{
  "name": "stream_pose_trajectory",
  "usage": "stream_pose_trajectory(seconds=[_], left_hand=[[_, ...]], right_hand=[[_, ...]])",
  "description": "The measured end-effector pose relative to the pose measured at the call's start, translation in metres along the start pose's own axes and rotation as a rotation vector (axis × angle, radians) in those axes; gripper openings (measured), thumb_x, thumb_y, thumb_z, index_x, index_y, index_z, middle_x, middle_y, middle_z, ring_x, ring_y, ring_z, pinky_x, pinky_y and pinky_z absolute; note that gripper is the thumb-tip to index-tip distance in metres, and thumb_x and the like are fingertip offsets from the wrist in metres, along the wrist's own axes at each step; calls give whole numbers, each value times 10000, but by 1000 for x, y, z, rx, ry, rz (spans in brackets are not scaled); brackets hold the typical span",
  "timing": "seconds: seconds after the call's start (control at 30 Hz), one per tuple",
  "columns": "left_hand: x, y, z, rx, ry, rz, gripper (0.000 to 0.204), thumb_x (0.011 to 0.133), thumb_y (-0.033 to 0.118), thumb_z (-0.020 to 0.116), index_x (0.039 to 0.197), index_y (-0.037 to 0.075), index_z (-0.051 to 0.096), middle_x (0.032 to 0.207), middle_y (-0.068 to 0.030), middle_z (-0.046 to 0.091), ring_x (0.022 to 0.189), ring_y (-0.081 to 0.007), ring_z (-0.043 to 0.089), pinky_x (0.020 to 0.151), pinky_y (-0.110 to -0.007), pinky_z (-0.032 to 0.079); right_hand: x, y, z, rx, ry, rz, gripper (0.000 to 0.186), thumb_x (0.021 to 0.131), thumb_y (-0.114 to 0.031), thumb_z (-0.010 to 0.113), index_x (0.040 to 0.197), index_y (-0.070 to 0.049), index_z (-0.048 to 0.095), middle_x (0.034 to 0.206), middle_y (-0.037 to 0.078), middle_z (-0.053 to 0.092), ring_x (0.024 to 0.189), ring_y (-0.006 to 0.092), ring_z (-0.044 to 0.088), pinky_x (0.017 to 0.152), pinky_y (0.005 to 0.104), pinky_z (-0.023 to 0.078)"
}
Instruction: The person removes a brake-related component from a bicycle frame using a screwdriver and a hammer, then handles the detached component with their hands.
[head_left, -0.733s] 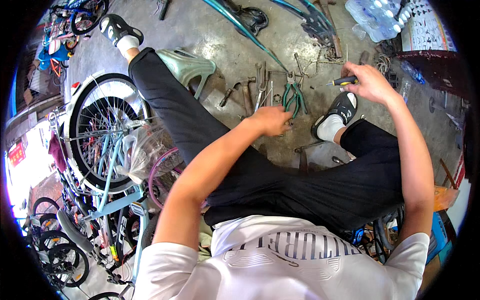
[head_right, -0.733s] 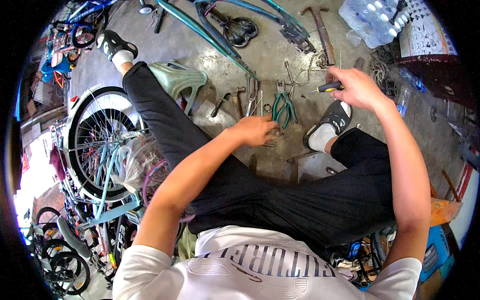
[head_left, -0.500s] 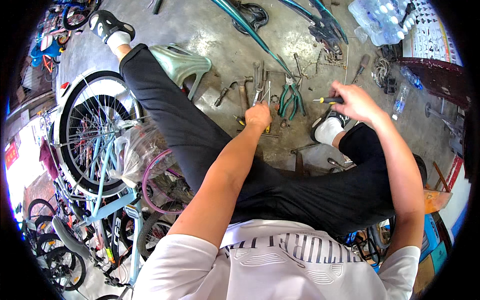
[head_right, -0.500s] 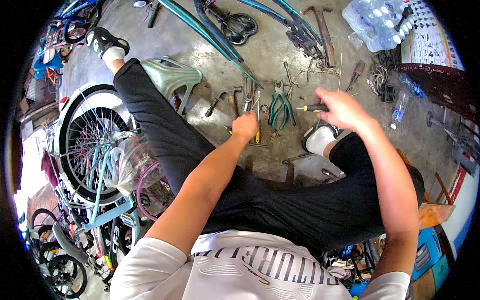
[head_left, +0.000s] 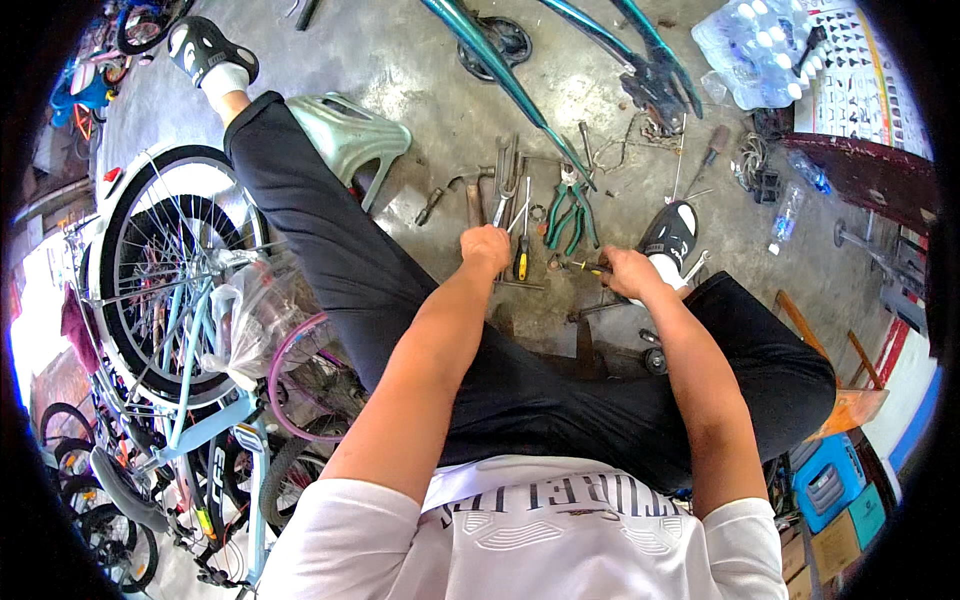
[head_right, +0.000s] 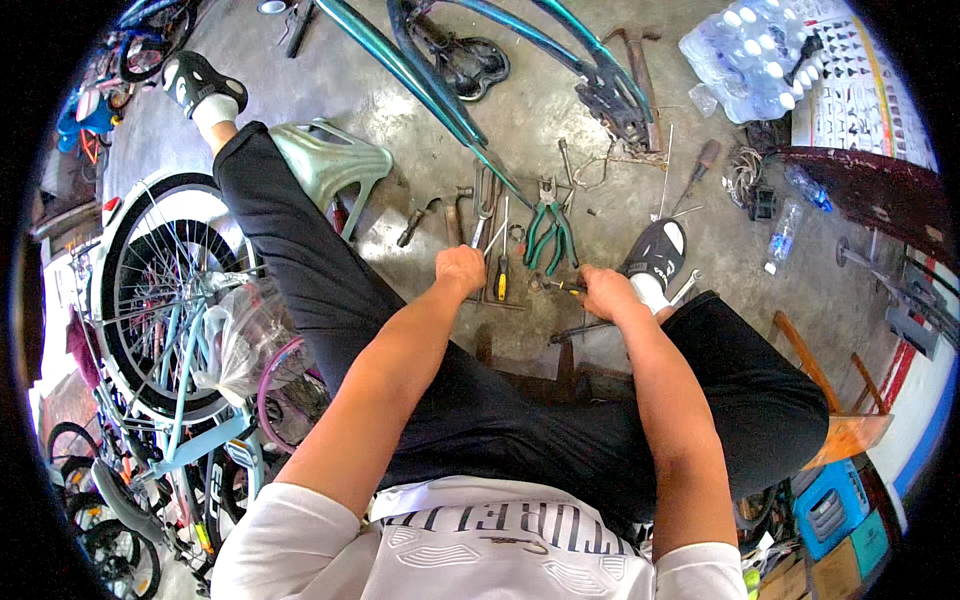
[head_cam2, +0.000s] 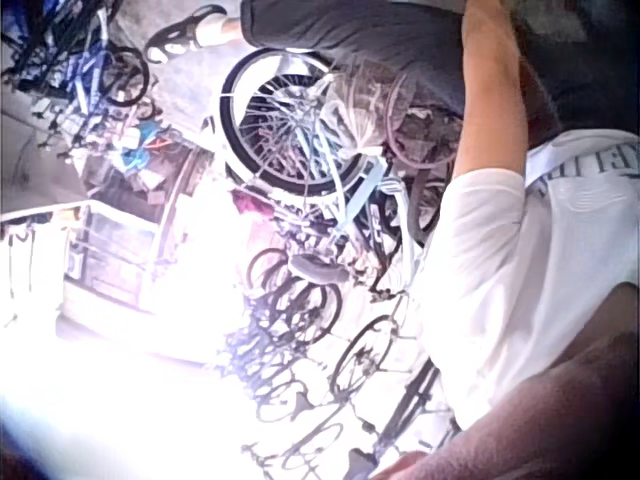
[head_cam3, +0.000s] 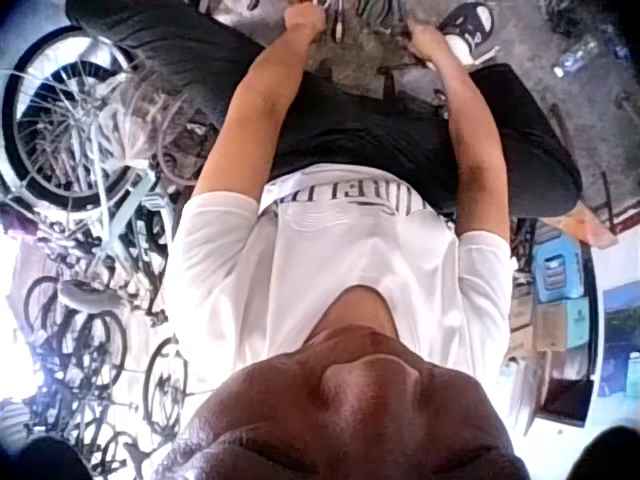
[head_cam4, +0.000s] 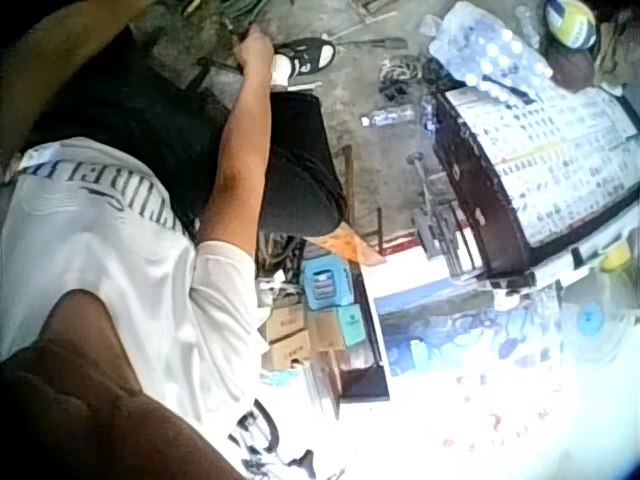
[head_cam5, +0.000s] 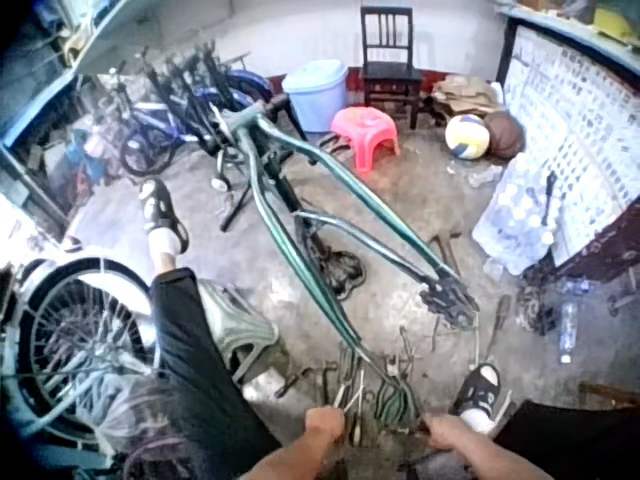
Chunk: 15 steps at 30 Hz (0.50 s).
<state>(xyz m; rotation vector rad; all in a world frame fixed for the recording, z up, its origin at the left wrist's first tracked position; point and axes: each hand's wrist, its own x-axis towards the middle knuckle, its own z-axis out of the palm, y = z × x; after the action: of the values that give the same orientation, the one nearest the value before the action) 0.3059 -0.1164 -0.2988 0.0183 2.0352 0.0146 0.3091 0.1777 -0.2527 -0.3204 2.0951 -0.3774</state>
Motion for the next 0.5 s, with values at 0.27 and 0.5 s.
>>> stream_pose_trajectory(seconds=[0.27,0.5], left_hand=[[-133,49,-115,-72,122,516,389,848,387,654,992,37,742,964,-170,759,959,-386,716,805,-496,561],[-284,87,-227,-1163,375,1110,113,958,114,722,1016,23,689,785,-17,683,694,-85,632,622,-263,519]], right_hand=[[-61,1,-122,72,295,-139,389,938,-318,697,1214,-47,660,1108,206,731,1025,361,715,911,444,557],[-197,-39,-259,518,622,-350,313,988,-320,671,1145,-49,693,791,20,650,698,121,592,644,299,490]])
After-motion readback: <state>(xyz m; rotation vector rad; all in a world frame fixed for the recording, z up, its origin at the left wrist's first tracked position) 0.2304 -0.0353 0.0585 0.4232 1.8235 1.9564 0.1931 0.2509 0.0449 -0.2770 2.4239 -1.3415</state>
